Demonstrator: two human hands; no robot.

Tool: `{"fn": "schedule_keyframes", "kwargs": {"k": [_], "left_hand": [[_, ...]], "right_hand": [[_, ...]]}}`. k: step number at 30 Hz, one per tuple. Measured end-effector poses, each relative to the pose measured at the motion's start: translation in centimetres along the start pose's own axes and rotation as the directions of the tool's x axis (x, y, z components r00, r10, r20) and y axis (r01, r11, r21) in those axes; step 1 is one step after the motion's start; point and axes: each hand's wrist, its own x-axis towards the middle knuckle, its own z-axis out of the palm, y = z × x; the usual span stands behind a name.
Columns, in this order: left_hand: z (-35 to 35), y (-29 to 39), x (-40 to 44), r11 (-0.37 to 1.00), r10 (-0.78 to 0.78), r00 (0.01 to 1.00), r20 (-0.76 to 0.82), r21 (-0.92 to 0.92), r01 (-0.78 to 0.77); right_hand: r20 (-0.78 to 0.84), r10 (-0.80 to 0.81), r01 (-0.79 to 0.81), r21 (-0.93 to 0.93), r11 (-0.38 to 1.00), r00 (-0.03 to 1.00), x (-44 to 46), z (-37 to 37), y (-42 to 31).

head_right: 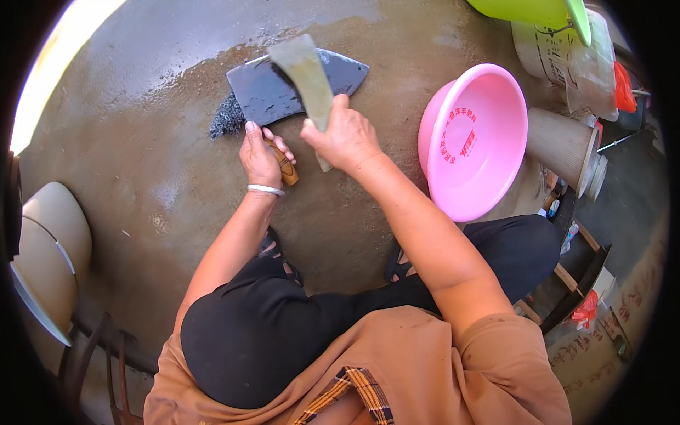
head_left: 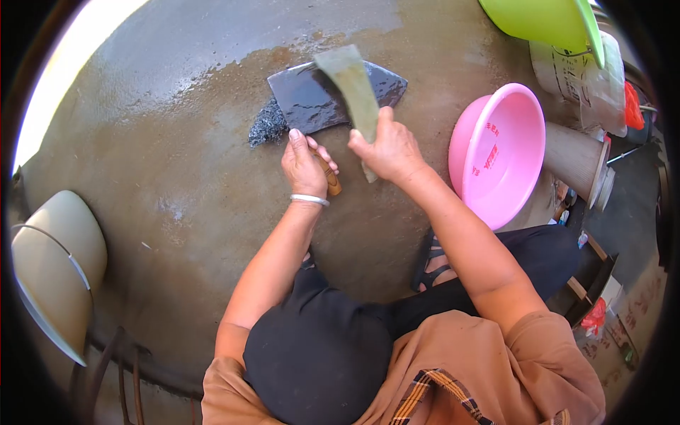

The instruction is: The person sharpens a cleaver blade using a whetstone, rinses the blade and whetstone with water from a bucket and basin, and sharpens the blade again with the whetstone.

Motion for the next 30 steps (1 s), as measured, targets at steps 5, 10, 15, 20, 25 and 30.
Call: {"fn": "schedule_keyframes", "kwargs": {"k": [5,10,15,20,25,30], "left_hand": [[0.5,-1.2,0.4,0.997,0.070,0.997,0.029,0.024,-0.071],[0.4,-1.1,-0.2,0.953,0.260,0.966,-0.015,0.167,-0.254],[0.2,-0.3,0.4,1.000,0.019,1.000,0.018,0.014,-0.019],[0.4,-1.1,0.6,0.996,0.054,0.998,0.014,0.075,-0.055],[0.2,-0.3,0.4,0.995,0.077,0.997,-0.019,0.057,-0.076],[0.4,-0.7,0.4,0.993,0.091,0.996,-0.009,0.082,-0.090]], "right_hand": [[-0.110,0.049,-0.036,0.114,0.993,0.993,0.3,0.2,1.3],[0.173,-0.178,0.193,-0.072,0.979,0.969,-0.7,-1.2,-3.0],[-0.113,0.033,-0.029,0.034,0.999,0.993,1.2,0.1,0.6],[0.081,-0.160,0.167,-0.085,0.982,0.984,-0.9,-0.4,-1.7],[0.053,-0.149,0.153,-0.095,0.984,0.987,-0.1,-0.3,-1.8],[-0.052,-0.110,0.113,0.057,0.992,0.993,0.9,-0.4,-2.8]]}}
